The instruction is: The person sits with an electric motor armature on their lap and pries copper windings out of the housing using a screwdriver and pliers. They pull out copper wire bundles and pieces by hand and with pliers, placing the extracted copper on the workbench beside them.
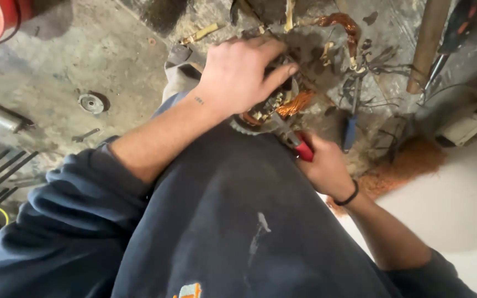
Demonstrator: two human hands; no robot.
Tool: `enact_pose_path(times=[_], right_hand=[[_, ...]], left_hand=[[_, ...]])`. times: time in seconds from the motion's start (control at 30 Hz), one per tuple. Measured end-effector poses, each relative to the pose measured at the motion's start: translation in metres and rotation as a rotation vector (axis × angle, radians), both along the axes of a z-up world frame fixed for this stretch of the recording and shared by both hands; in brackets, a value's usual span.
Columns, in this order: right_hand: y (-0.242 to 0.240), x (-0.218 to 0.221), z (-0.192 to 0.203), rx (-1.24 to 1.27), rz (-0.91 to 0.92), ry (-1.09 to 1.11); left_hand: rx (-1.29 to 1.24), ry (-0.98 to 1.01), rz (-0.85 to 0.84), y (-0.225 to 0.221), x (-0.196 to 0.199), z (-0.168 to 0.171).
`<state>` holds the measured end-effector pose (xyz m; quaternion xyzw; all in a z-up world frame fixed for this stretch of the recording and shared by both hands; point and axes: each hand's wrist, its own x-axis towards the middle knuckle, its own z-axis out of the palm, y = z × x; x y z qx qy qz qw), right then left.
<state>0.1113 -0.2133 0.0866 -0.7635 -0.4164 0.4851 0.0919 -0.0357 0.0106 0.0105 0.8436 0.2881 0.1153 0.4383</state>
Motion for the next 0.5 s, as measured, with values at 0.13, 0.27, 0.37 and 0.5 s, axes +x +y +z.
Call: enact_pose_path(times=[0.13,0.27,0.37,0.5], right_hand=[[-0.011,0.010,-0.010,-0.048,0.036,-0.005],[-0.022,0.021,-0.024,0.040,0.108,0.074],[-0.082,0.038,-0.128,-0.056,0.191,0.143],[-0.036,0.041,-0.170,0.066,0.298,0.216]], left_hand=[[-0.009,-0.003,-0.003,0.001,0.001,0.000],[-0.030,-0.048,-0.013,0.006,-0.001,-0.003],[-0.028,-0.094,-0.001,0.004,-0.002,-0.005],[-0.082,0.117,0.028,0.027,-0.002,0.011]])
